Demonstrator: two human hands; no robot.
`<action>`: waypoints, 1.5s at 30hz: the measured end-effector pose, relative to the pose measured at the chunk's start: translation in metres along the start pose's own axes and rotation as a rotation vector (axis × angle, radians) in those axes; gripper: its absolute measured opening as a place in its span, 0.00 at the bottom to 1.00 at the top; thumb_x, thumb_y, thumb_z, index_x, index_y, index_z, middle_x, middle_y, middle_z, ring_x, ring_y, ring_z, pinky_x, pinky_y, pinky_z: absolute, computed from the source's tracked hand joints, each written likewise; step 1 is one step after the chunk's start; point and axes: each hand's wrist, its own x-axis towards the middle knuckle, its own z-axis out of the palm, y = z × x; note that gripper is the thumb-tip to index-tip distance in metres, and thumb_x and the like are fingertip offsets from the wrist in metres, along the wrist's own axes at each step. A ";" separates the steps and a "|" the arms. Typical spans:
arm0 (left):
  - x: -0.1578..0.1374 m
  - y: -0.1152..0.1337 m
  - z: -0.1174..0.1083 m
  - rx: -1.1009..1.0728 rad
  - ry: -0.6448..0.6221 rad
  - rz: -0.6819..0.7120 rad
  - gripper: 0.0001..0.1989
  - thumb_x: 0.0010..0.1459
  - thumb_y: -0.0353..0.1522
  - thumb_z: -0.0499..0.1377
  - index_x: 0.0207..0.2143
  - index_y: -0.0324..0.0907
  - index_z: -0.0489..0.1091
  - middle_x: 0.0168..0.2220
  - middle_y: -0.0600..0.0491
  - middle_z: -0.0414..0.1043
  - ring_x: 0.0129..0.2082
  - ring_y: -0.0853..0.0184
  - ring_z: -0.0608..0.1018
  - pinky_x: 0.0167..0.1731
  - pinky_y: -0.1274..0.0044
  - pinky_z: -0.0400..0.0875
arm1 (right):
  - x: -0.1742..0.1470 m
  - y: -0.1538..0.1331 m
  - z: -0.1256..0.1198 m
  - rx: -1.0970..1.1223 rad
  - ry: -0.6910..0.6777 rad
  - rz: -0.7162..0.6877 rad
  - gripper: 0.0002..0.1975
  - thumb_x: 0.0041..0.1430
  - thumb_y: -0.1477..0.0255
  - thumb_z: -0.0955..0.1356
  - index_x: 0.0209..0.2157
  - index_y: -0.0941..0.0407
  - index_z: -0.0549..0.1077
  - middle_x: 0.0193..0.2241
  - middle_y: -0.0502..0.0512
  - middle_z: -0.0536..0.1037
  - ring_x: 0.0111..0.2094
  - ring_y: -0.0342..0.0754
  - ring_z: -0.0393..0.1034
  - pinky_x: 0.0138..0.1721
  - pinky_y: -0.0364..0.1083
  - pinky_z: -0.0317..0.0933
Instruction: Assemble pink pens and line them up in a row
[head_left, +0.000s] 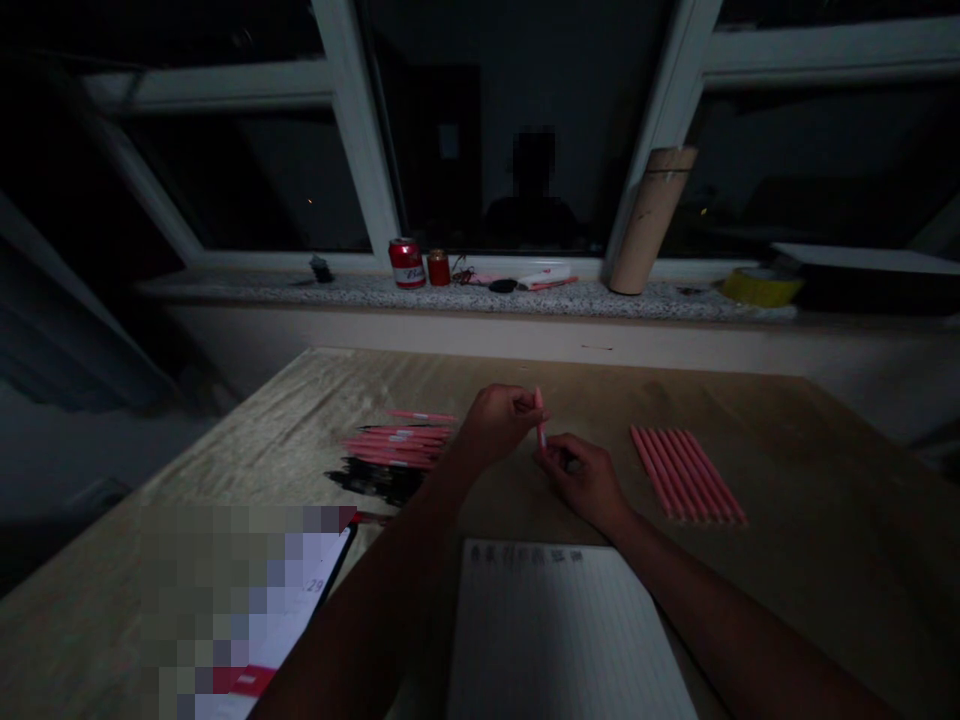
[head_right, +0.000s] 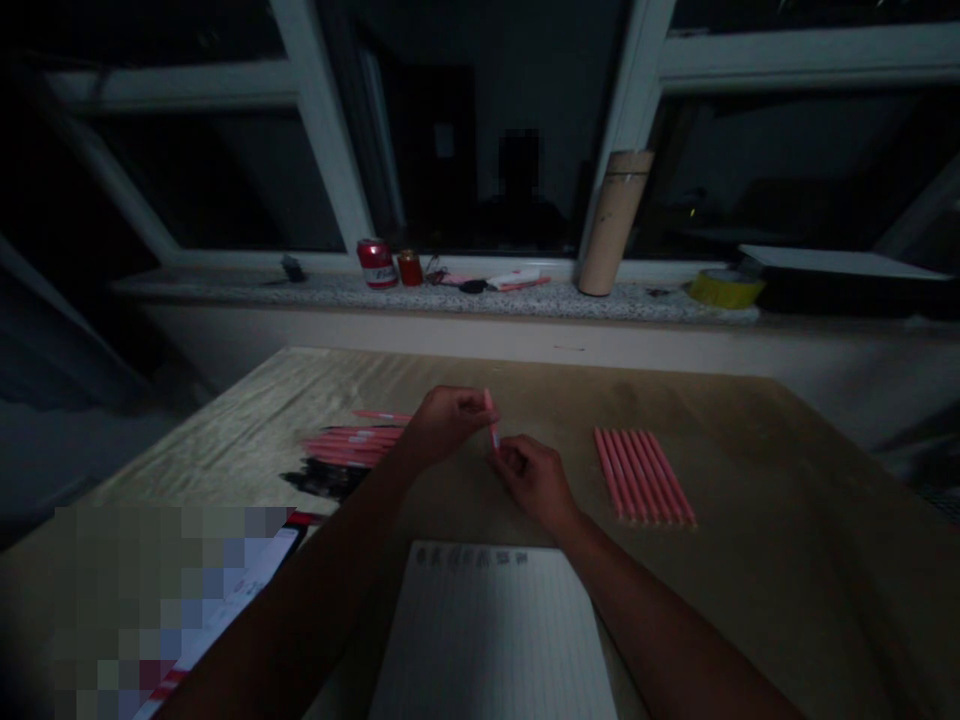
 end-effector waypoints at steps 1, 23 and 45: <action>0.000 0.000 0.000 -0.015 -0.012 0.002 0.14 0.48 0.39 0.57 0.26 0.35 0.72 0.21 0.57 0.66 0.23 0.74 0.67 0.23 0.83 0.58 | 0.000 -0.001 -0.001 -0.002 -0.008 0.001 0.09 0.55 0.67 0.65 0.32 0.58 0.72 0.23 0.51 0.71 0.24 0.42 0.64 0.27 0.41 0.59; -0.002 0.007 0.000 0.093 0.018 0.026 0.17 0.51 0.40 0.53 0.19 0.36 0.68 0.16 0.60 0.55 0.19 0.75 0.59 0.20 0.82 0.49 | 0.002 -0.009 -0.004 -0.014 -0.025 -0.025 0.08 0.56 0.68 0.64 0.32 0.57 0.72 0.24 0.52 0.72 0.24 0.43 0.64 0.28 0.42 0.59; -0.002 0.000 0.007 -0.084 -0.059 0.000 0.16 0.51 0.39 0.54 0.23 0.36 0.72 0.19 0.56 0.68 0.21 0.73 0.68 0.23 0.83 0.59 | 0.000 -0.007 -0.003 0.000 -0.038 -0.034 0.09 0.56 0.68 0.64 0.32 0.57 0.72 0.24 0.51 0.71 0.24 0.43 0.63 0.28 0.42 0.58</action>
